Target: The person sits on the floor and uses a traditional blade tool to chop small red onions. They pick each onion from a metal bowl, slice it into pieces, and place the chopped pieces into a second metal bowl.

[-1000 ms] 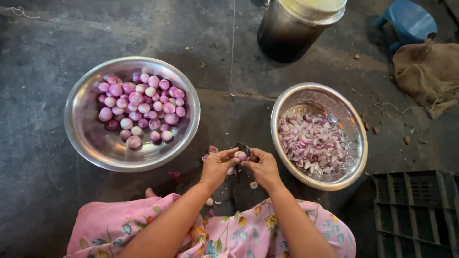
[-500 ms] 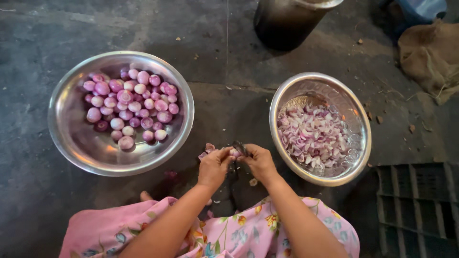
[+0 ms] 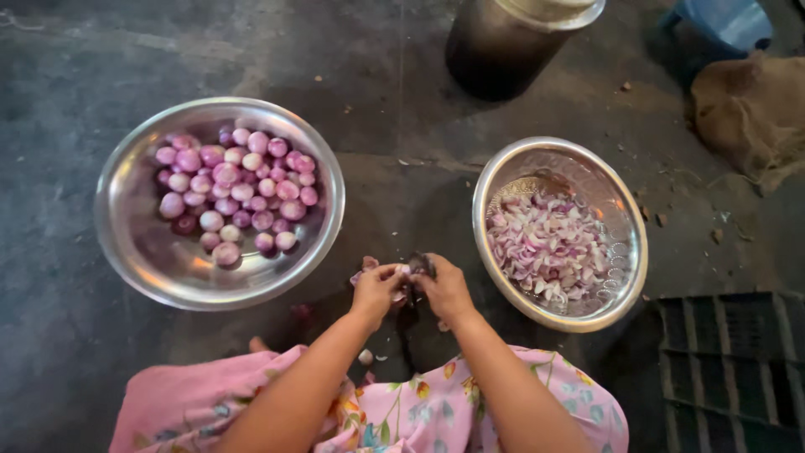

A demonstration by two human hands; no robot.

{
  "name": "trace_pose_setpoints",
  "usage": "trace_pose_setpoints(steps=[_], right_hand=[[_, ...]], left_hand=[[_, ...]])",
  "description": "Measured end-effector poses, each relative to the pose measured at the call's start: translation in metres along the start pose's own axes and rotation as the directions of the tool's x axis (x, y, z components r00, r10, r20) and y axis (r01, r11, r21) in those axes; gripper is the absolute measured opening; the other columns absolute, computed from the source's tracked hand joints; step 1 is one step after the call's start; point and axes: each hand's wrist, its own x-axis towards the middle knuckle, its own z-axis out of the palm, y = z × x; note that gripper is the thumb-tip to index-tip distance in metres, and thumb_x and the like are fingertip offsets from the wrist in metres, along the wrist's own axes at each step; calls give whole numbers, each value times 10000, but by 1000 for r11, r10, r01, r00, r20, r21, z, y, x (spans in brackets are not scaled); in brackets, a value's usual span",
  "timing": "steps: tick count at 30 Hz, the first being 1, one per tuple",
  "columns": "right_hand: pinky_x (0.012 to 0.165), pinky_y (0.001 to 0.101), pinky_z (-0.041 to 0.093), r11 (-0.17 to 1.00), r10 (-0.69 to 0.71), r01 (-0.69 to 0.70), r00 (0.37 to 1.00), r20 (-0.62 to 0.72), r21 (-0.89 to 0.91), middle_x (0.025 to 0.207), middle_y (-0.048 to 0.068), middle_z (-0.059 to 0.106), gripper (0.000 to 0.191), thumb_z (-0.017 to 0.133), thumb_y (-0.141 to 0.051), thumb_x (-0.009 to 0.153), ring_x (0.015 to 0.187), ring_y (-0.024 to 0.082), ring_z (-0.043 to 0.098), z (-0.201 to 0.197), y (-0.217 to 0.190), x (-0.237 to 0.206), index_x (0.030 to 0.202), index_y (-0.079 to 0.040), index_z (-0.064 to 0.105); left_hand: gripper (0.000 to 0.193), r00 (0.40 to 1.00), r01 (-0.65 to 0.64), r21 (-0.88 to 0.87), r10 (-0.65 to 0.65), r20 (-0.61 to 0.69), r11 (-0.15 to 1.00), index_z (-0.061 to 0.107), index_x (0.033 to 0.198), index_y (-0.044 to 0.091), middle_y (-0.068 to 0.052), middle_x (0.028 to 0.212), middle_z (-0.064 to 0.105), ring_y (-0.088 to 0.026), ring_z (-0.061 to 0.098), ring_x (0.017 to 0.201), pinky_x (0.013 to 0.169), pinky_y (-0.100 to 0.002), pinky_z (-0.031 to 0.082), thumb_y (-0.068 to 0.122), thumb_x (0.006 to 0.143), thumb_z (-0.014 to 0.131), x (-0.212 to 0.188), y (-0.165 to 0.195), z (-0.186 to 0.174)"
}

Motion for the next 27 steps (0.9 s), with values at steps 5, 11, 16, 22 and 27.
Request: trace_pose_setpoints(steps=[5,11,16,22,27], right_hand=[[712,285,574,966,145,-182,969,202,181,856,38,753,236,762,-18,830,762,116,701,-15,1,-2,1062,-28,725],[729,242,555,968,92,-116,989,116,221,847,-2,743,254,780,40,795,770,68,657,-21,-3,-11,1038,-34,763],[823,237,576,894,-4,-54,992,129,445,932,1,753,246,740,60,808,864,73,696,-13,5,-8,1027,-51,741],[812,265,591,931,13,-75,985,171,358,981,24,714,206,719,78,844,911,92,686,-13,7,-7,1021,-23,747],[805,264,586,943,-29,-30,985,172,330,956,32,719,244,743,91,801,888,101,699,-18,-1,-8,1024,-9,746]], left_hand=[[273,943,-331,163,319,95,929,758,1178,27,-46,969,789,-78,704,809,707,-228,555,79,913,717,-16,5,-2],[339,898,-433,278,437,49,858,743,1231,38,-42,1011,806,-66,712,865,778,-219,563,63,893,736,-38,14,12],[336,897,-396,430,442,-8,811,769,1208,65,-69,933,789,-99,716,833,757,-242,553,73,872,760,-43,15,13],[267,850,-489,341,526,-20,803,769,1147,55,-57,966,807,-118,752,876,807,-250,573,52,880,755,-39,4,11],[280,798,-517,461,601,-47,722,766,1147,47,-68,939,781,-127,738,855,792,-255,571,54,867,766,-46,0,13]])
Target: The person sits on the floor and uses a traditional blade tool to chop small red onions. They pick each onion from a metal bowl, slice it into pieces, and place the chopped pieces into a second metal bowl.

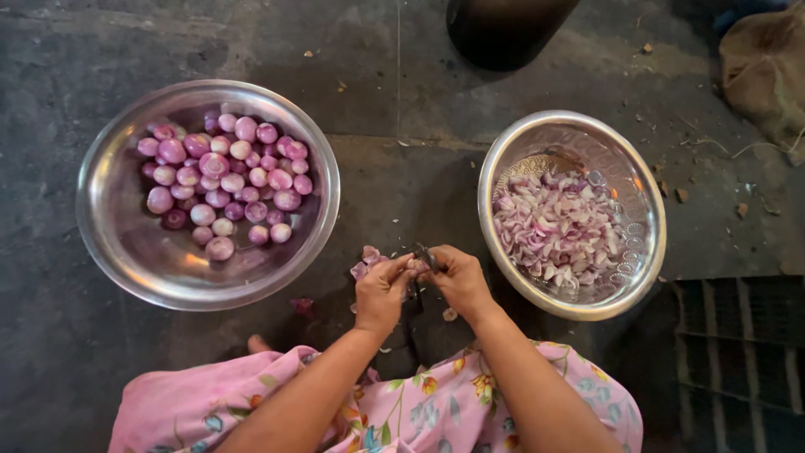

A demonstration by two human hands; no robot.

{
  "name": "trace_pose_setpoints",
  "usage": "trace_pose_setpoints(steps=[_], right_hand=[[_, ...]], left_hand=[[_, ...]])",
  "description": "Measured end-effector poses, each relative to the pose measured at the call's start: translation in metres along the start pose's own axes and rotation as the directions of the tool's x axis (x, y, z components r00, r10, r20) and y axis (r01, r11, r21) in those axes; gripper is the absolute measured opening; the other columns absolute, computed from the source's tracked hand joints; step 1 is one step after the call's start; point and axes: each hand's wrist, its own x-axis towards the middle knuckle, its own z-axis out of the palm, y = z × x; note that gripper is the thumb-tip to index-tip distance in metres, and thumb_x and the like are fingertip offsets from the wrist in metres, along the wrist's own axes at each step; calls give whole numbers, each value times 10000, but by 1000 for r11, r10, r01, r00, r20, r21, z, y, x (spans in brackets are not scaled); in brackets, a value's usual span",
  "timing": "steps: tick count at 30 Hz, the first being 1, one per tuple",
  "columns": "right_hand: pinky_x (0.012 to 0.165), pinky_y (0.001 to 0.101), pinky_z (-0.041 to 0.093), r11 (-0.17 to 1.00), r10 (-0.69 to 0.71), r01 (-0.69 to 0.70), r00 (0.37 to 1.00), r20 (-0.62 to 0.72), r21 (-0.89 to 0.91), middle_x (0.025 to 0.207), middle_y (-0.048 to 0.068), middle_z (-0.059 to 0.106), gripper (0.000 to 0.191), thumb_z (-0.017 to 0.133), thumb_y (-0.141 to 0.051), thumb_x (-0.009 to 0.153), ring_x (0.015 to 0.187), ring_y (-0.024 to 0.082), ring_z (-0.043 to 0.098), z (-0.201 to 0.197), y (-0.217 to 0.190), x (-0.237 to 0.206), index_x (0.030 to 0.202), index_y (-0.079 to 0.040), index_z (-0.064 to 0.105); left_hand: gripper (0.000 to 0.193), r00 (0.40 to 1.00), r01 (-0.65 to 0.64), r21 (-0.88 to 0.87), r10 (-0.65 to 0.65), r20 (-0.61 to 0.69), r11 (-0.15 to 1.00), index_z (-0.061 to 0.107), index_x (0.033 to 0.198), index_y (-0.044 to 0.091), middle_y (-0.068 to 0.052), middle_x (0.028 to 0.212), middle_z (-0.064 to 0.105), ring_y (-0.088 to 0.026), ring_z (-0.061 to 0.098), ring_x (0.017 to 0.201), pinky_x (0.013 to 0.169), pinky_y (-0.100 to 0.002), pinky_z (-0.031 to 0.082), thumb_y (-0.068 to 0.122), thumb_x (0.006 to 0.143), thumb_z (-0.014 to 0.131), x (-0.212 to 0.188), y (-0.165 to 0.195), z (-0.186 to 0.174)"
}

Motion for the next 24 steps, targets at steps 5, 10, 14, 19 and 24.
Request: trace_pose_setpoints(steps=[5,10,14,19,24], right_hand=[[791,265,575,998,67,-68,997,38,18,930,44,730,239,768,86,820,862,106,688,-5,-2,-4,1046,8,757],[811,252,585,996,48,-48,999,4,74,960,22,728,267,753,70,812,890,92,702,3,-2,-4,1068,-3,735],[780,281,579,995,-5,1,999,-40,-100,954,55,728,259,799,5,810,868,148,706,7,-1,1,1060,-26,742],[790,329,568,958,-112,91,992,-65,-271,968,102,728,310,822,-68,772,863,236,723,12,0,7,1065,-50,726],[810,357,545,894,-255,200,963,-88,-401,1009,139,711,352,830,-93,768,918,280,695,13,-1,12,1086,-20,697]], left_hand=[[273,993,118,-15,-118,24,993,765,1148,60,-45,949,798,-123,735,857,791,-263,566,81,875,761,-4,13,-3],[243,1000,-4,91,3,19,996,787,1118,42,-75,906,780,-139,710,827,769,-290,552,86,880,765,0,23,-10],[215,983,178,11,-179,45,984,790,1105,39,-38,895,788,-86,708,784,722,-250,549,117,911,740,6,10,-9],[221,947,316,-238,-290,137,918,775,1119,0,-15,892,767,-59,670,750,671,-213,540,107,941,701,22,-30,-2],[198,811,583,-431,-526,257,689,726,1087,-14,-41,864,727,-124,671,699,623,-274,557,128,968,659,34,-45,8]])
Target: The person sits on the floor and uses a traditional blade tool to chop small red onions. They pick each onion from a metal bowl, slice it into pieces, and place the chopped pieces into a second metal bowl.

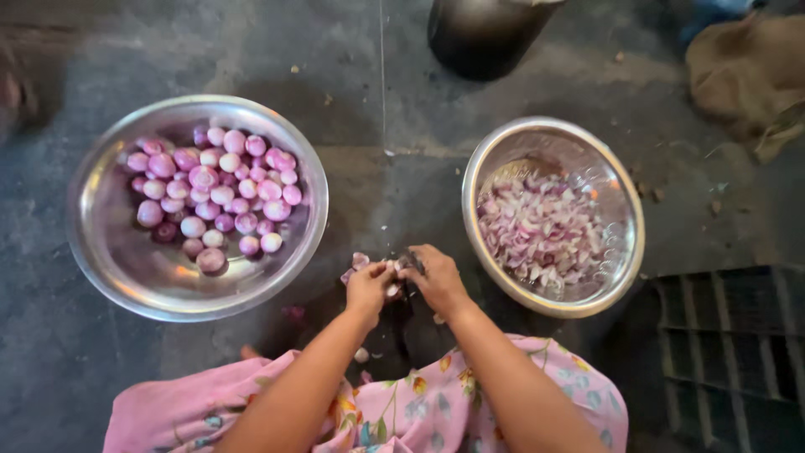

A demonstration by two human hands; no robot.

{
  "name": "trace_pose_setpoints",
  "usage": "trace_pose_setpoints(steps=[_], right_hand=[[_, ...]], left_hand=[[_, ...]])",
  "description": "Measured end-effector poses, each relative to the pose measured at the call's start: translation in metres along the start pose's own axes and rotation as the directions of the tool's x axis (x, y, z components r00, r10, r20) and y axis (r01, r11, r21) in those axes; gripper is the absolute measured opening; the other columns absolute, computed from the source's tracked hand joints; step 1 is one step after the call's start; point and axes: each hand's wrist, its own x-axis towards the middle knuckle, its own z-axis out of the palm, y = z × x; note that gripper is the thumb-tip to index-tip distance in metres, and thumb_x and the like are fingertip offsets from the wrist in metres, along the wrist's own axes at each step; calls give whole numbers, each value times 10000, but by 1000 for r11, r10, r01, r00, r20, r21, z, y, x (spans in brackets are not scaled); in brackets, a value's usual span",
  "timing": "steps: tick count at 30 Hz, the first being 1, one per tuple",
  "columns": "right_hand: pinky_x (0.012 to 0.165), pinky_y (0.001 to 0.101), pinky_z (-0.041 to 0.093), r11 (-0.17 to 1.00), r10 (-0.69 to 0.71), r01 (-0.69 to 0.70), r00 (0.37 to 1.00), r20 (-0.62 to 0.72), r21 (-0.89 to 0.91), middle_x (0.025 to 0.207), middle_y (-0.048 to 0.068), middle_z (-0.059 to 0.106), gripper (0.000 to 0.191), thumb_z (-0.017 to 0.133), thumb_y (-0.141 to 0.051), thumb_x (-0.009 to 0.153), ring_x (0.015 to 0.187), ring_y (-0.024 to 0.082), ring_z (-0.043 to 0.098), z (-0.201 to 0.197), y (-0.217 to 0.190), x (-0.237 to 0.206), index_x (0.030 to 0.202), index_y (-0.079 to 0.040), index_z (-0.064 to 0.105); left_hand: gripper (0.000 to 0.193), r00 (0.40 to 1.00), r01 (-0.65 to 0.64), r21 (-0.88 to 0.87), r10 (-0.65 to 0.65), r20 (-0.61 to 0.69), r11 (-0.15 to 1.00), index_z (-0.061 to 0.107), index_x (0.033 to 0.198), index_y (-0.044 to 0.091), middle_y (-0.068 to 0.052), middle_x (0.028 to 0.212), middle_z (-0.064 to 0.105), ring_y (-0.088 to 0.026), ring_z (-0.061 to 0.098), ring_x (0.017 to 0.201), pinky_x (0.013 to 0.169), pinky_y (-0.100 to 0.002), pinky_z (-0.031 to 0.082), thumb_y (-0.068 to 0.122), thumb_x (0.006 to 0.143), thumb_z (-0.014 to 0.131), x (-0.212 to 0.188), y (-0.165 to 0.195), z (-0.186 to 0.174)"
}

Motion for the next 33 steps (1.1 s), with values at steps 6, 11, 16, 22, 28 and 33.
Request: trace_pose_setpoints(steps=[6,11,16,22,28,33], right_hand=[[723,300,578,938,288,-314,942,171,150,881,83,738,241,766,-51,788,766,168,722,-7,-1,-4,1022,-22,723],[713,258,578,831,266,-320,947,179,455,915,33,735,236,734,0,834,781,98,685,-14,-5,-10,1070,-5,730],[734,265,571,848,263,-312,950,171,429,957,21,732,243,735,7,852,807,93,672,-23,-10,-10,1095,-5,739],[823,262,554,942,185,-215,973,136,259,948,36,754,303,789,24,731,876,112,709,-30,-21,-7,1027,-13,742],[812,281,547,936,149,-198,972,182,291,922,61,749,241,800,-16,734,867,150,714,-33,-22,-3,973,-20,772],[804,295,555,933,214,-245,967,140,263,953,81,751,227,809,-55,762,866,180,718,-22,-21,-6,981,-13,765]], left_hand=[[233,983,-158,12,156,93,987,748,1140,-32,-47,944,761,-96,686,778,702,-243,547,79,943,694,-15,15,2],[249,962,-237,103,218,164,966,747,1162,-28,-49,948,774,-86,689,785,728,-231,554,55,932,703,-31,28,5],[244,940,-322,225,282,191,920,763,1166,10,15,922,770,-39,633,760,679,-214,505,51,933,706,-40,35,8],[221,941,-338,327,316,120,883,801,1147,38,14,747,643,-83,494,618,553,-272,406,59,937,732,-56,34,14],[233,699,-657,595,669,252,463,759,1114,64,-71,877,732,-123,689,760,700,-273,541,61,880,761,-64,42,12],[185,739,-615,578,647,186,537,751,1093,34,-60,883,757,-110,697,771,708,-272,545,74,915,721,-62,41,13]])
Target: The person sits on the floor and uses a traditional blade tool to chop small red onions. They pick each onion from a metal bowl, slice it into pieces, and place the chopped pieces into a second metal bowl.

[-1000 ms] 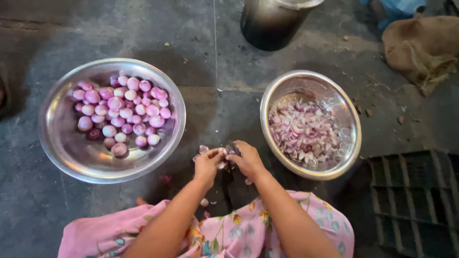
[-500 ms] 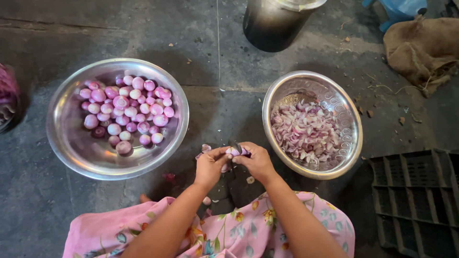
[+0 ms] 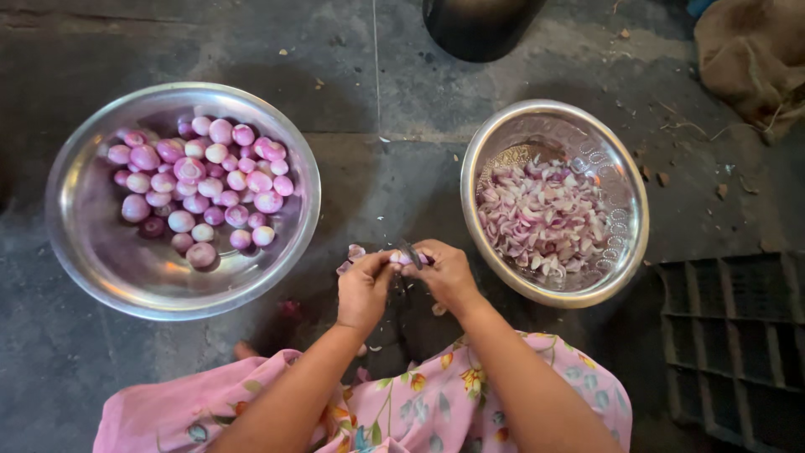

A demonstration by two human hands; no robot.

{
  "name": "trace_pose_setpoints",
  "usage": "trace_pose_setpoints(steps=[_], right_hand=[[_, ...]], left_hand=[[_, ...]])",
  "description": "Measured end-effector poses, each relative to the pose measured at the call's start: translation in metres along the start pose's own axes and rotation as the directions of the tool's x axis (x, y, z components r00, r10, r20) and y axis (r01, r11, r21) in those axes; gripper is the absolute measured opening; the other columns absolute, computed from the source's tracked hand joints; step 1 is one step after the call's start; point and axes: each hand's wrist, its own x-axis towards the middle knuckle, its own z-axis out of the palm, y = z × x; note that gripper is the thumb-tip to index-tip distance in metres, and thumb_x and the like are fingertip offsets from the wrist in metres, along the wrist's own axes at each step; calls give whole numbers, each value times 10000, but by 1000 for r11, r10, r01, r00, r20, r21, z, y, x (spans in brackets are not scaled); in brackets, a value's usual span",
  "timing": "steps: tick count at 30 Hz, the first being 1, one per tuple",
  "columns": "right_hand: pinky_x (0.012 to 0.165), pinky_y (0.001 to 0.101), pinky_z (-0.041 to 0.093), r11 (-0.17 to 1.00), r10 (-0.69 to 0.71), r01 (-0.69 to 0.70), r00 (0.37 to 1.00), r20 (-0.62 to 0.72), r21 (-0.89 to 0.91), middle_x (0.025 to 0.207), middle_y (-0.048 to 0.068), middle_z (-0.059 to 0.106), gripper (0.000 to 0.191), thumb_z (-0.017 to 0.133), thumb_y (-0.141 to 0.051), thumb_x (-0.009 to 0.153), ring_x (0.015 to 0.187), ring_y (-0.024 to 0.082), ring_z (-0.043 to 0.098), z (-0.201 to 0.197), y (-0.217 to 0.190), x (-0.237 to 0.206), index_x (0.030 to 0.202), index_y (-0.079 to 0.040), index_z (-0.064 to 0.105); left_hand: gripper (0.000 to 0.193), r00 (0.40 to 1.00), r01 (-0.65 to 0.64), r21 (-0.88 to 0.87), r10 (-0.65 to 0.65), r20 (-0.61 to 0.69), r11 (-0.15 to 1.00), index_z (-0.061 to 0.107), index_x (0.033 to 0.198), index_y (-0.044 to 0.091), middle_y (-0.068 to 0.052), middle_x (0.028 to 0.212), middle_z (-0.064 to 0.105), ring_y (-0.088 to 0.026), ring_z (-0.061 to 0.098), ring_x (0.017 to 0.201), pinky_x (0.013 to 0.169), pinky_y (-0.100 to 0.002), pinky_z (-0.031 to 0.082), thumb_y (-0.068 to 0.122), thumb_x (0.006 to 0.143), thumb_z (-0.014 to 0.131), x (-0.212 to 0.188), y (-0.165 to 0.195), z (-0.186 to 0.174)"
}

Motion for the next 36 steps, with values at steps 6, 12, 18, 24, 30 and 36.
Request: trace_pose_setpoints(steps=[6,12,18,24,30,36], right_hand=[[819,314,569,992,-98,88,990,-106,-94,1034,112,757,250,799,-129,817,917,225,742,16,13,2,1035,-19,745],[837,348,553,951,-244,218,965,-100,-219,1082,155,732,254,779,-124,854,952,289,715,20,20,6,1071,-7,715],[717,308,567,995,57,-64,994,-98,-72,882,107,726,223,777,-74,828,779,180,694,14,13,1,1035,-30,709],[734,273,584,979,58,-51,998,-34,197,922,34,721,250,728,12,834,800,113,679,3,4,-14,1081,-23,727],[794,282,573,989,-144,146,983,-110,12,986,60,734,303,732,47,777,880,135,709,4,-6,-12,1075,-6,738],[733,282,584,996,-78,82,991,-106,31,943,77,724,257,736,29,795,810,151,713,8,1,-11,1049,-13,740]], left_hand=[[166,909,416,-141,-408,85,898,780,1060,18,-65,750,693,-74,551,606,552,-252,444,132,974,696,7,-34,11],[233,705,684,-541,-636,315,490,711,1055,-30,-68,851,708,-132,657,648,593,-281,556,185,1006,636,21,-63,26],[209,867,492,-505,-448,217,709,742,1113,-29,-43,915,768,-96,705,775,706,-238,573,90,950,687,12,-44,17],[201,919,394,-475,-335,207,787,784,1110,2,-1,833,726,-49,575,669,584,-219,452,46,920,735,2,-17,11],[149,963,269,-387,-258,82,882,803,1039,13,42,768,702,-22,530,635,557,-203,440,17,895,766,4,-21,13],[150,954,295,-517,-273,121,804,782,1055,11,28,771,679,-33,530,629,558,-213,436,-7,918,725,-1,-41,17]])
